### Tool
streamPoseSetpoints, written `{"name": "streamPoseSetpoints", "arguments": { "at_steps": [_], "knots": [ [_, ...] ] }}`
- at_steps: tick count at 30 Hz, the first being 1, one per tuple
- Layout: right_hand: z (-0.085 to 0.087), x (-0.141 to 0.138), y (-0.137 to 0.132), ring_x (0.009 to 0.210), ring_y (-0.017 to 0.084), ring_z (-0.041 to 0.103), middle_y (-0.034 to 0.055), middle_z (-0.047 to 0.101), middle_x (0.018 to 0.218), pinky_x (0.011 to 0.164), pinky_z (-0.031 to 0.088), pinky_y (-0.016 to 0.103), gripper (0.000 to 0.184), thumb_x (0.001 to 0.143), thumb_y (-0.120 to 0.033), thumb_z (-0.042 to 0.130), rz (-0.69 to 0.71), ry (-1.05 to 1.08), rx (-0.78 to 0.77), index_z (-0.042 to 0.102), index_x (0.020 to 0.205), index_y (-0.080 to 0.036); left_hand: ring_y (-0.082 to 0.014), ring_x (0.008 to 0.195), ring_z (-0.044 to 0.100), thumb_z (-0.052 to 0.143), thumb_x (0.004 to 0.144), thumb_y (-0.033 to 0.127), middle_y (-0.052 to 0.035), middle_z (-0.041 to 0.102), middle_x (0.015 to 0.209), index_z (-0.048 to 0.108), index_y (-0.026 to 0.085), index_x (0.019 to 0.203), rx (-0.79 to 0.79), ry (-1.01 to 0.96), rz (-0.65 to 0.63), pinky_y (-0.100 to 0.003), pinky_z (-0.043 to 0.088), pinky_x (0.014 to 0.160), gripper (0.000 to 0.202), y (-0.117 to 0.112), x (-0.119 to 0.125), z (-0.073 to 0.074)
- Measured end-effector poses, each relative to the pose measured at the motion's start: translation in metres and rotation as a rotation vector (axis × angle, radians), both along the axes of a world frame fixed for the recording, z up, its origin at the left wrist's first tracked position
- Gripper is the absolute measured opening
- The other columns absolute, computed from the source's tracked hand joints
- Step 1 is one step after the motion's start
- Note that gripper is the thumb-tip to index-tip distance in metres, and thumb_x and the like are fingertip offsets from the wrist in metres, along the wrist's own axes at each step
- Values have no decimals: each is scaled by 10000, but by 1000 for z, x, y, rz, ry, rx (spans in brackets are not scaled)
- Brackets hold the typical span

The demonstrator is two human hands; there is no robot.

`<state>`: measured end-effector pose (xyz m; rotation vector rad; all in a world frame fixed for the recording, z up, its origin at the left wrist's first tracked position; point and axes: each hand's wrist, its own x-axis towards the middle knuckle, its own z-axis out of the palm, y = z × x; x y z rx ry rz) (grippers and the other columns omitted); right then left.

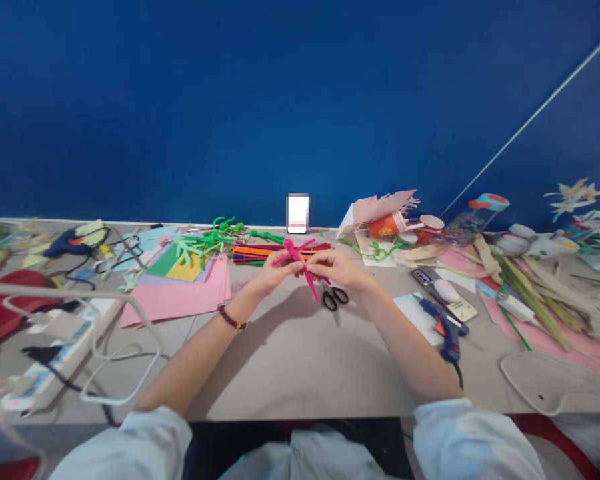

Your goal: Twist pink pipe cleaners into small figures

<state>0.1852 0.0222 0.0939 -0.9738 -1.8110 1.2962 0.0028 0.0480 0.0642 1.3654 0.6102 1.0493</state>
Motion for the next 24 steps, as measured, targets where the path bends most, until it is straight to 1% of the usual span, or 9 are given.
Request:
{"name": "streamPoseSetpoints", "arguments": {
  "at_steps": [2,4,7,10,13,15,19,22,24],
  "knots": [
    [1,2,0,534,94,538,32,674,709,499,426,219,256,778,-392,608,44,45,-71,684,797,-148,-115,566,516,760,641,387,-15,591,605,667,161,682,-24,-16,-49,-271,433,592,248,0,-1,0],
    [0,0,1,545,94,545,43,685,750,504,429,219,259,787,-397,600,21,73,-58,673,790,-149,-112,573,520,759,645,381,-17,599,623,667,156,696,-59,-46,-29,-266,433,585,249,2,-1,-1],
    [-4,-6,1,589,114,576,41,685,755,539,456,233,247,804,-390,573,-150,67,60,658,804,-157,-103,584,528,759,642,388,-21,625,684,666,153,732,-150,-88,81,-249,424,560,268,5,4,-5],
    [-11,-13,1,631,136,603,43,685,774,579,480,253,222,816,-356,543,-341,13,211,655,828,-164,-101,607,547,774,618,382,-21,643,731,665,151,749,-226,-109,155,-237,430,569,287,6,9,-7],
    [-15,-19,0,700,158,629,60,699,849,641,503,279,188,811,-289,527,-433,-63,353,663,870,-173,-94,618,550,778,616,356,-8,638,707,670,151,737,-234,-125,223,-217,419,565,262,5,11,-6],
    [-17,-21,0,755,173,638,68,701,882,686,510,297,188,807,-253,516,-466,-122,459,668,895,-183,-91,619,548,776,619,342,-2,643,711,673,156,741,-252,-141,250,-209,405,554,245,3,12,-4],
    [-18,-21,-1,815,185,633,67,700,900,748,503,317,195,829,-227,494,-480,-207,639,674,901,-198,-107,663,571,781,610,321,-16,665,776,675,167,760,-322,-180,244,-221,419,575,240,-2,15,2],
    [-17,-21,-2,796,182,628,65,701,880,743,496,310,200,853,-243,484,-479,-204,697,678,875,-197,-113,685,576,783,606,309,-22,669,785,675,168,749,-337,-208,261,-229,425,595,228,-7,17,5],
    [-16,-22,-3,760,179,622,67,699,848,717,494,307,210,857,-260,483,-487,-195,694,683,854,-195,-100,661,560,787,602,308,-10,659,751,667,166,726,-325,-229,262,-226,419,595,224,-9,18,7]
  ]
}}
